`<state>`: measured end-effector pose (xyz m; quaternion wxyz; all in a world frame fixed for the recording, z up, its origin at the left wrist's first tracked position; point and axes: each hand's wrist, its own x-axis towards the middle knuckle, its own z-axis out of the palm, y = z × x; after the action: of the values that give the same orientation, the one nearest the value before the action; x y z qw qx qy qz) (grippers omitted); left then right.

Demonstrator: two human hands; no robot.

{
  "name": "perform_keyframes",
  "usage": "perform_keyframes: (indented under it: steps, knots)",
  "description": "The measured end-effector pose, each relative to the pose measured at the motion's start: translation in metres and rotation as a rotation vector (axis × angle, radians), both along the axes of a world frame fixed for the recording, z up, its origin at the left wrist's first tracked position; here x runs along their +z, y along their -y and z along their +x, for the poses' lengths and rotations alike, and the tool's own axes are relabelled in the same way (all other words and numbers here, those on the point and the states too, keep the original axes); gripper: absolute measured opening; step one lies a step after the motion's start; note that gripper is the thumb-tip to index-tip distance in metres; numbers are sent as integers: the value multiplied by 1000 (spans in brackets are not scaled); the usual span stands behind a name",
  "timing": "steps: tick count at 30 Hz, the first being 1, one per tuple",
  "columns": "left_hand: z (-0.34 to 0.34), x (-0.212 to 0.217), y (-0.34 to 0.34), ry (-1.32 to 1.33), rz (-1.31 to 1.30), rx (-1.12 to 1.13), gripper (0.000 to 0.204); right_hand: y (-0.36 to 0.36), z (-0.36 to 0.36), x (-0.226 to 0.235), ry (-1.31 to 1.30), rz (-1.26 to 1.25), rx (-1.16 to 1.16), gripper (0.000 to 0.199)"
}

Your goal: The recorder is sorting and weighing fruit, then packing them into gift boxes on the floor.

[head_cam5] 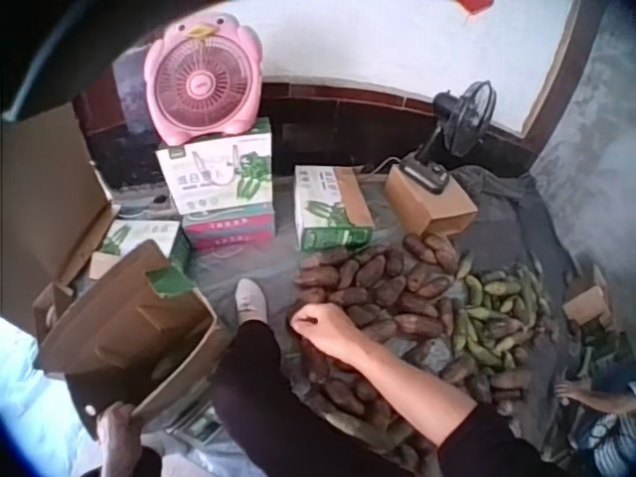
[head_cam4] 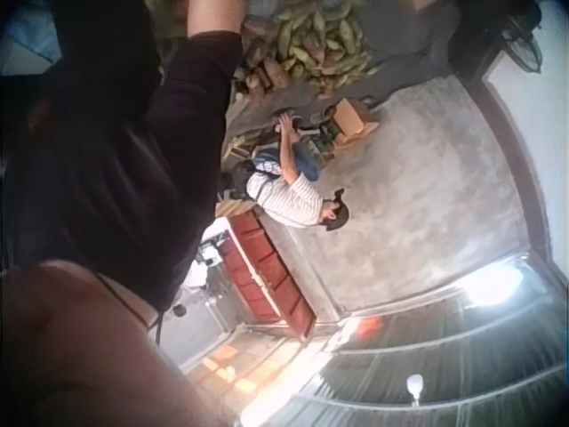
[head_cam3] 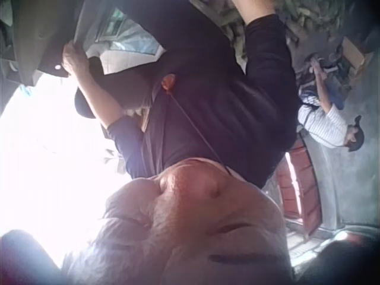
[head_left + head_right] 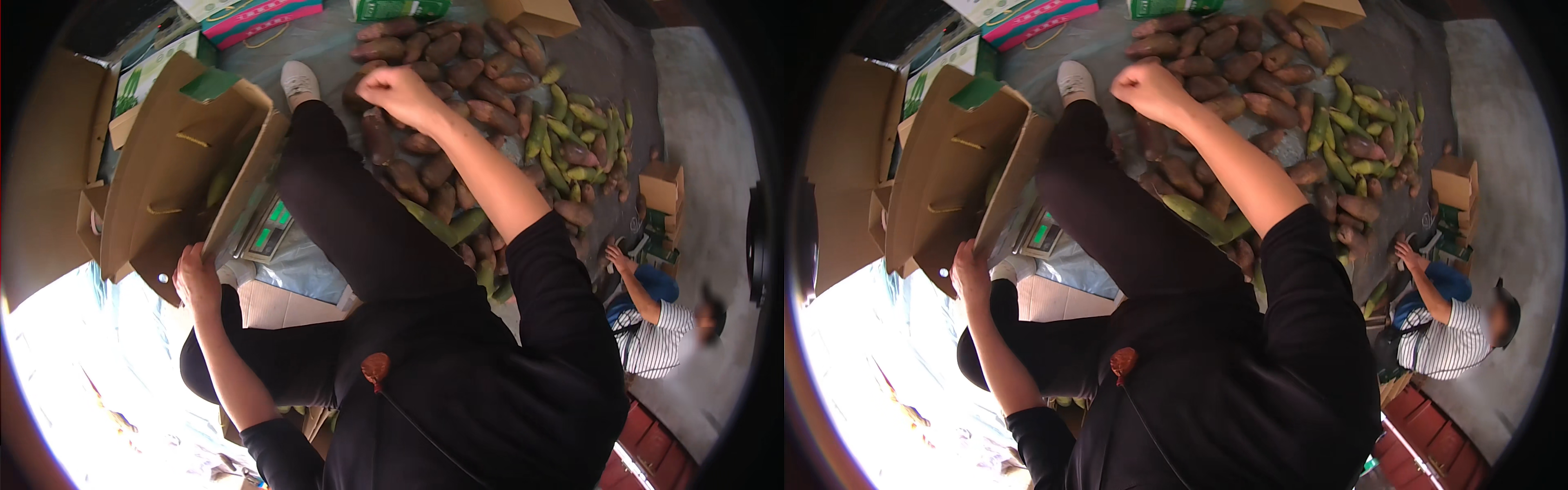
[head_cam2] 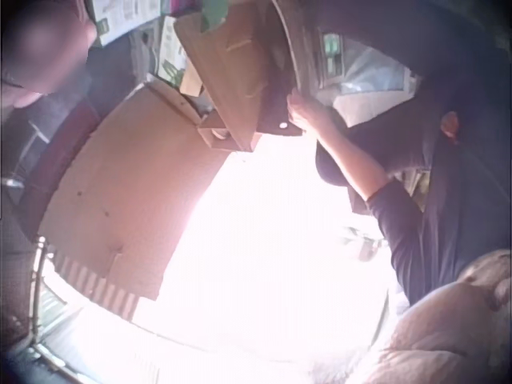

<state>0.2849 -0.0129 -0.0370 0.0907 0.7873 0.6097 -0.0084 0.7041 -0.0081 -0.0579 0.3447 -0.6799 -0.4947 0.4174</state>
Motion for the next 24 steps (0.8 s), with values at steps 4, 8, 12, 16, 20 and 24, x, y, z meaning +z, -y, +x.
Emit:
perform_keyframes:
  steps: [4,8,12,16,20,24]
  knots:
    - [4,-1,-3,-8,-45,36,17,87,43,-94,246,-98,-45,19]
    - [-1,-6,-2,47,-23,11,17,168,42,-140,353,-424,-21,17]
    - [-11,-15,-5,102,19,-45,18,206,25,-171,387,-600,48,21]
    - [-13,-15,-4,149,-2,-34,19,196,-5,-175,566,-529,148,32]
    - [-10,-15,-6,124,-3,-7,22,167,-20,-179,569,-513,237,40]
    - [-7,-10,-5,61,-6,3,20,148,-35,-181,740,-421,366,37]
